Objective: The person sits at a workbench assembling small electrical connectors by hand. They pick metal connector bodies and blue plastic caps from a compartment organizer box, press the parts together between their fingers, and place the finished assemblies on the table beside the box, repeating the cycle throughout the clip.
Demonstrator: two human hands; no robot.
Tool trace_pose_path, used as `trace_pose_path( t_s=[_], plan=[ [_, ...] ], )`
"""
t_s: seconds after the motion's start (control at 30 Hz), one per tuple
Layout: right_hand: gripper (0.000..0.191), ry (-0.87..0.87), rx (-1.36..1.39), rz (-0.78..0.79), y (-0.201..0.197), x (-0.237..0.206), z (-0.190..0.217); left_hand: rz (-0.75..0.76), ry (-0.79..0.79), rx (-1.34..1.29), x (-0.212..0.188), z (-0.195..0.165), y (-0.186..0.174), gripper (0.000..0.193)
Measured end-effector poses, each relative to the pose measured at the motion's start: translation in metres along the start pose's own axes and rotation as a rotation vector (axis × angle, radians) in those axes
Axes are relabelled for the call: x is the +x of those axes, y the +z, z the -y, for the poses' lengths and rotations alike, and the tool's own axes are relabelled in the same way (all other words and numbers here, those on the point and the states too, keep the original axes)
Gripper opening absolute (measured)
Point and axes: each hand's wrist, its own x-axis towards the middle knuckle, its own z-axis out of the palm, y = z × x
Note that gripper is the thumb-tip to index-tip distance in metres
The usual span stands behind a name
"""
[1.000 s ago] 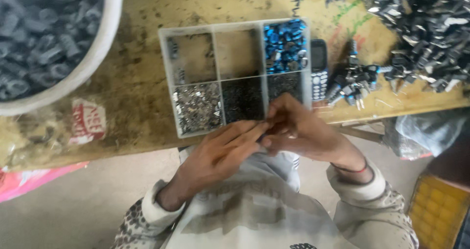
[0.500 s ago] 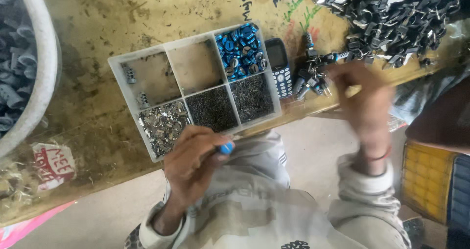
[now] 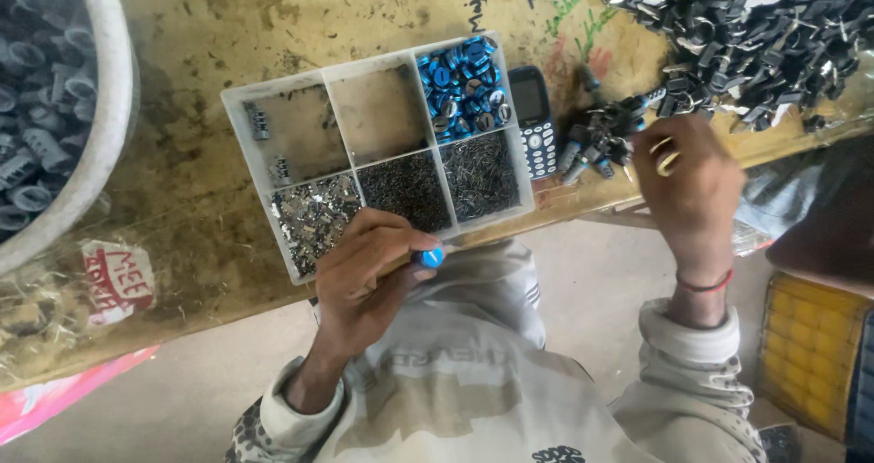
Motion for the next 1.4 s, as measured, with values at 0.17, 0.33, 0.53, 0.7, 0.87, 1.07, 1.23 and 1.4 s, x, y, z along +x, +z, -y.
trace_pose_path(
  t_s=[0.17, 0.33, 0.53, 0.7, 0.87, 1.07, 1.23, 1.4],
  plan=[
    [0.006, -0.12, 0.46, -0.137, 0.005, 0.017, 0.009, 0.016, 0.02, -0.017, 0.006, -0.003, 0.003, 0.033],
    [0.009, 0.094, 0.935, -0.072, 0.01, 0.051, 0.024, 0.061, 0.038, -0.031, 0.007, -0.006, 0.006, 0.032],
    [0.029, -0.4, -0.086, -0.062, 0.0, 0.052, 0.039, 0.069, 0.043, -0.027, 0.007, -0.003, 0.005, 0.032],
    [0.026, -0.373, 0.263, -0.045, 0.026, 0.049, 0.002, 0.121, 0.052, -0.036, 0.007, -0.004, 0.01, 0.032],
    [0.016, -0.005, 1.315, -0.101, 0.039, 0.031, -0.061, 0.133, -0.013, -0.029, 0.005, -0.007, 0.002, 0.031],
    [0.011, -0.162, 1.261, -0.16, -0.005, 0.018, -0.031, 0.134, 0.046, -0.073, 0.014, -0.012, 0.01, 0.031],
    [0.012, -0.299, 0.689, 0.282, -0.039, 0.008, 0.063, 0.131, 0.109, 0.007, 0.021, -0.019, 0.023, 0.035],
    [0.031, -0.697, 0.308, 0.179, -0.034, 0.02, 0.119, 0.107, 0.167, 0.011, 0.016, -0.017, 0.024, 0.038]
  ],
)
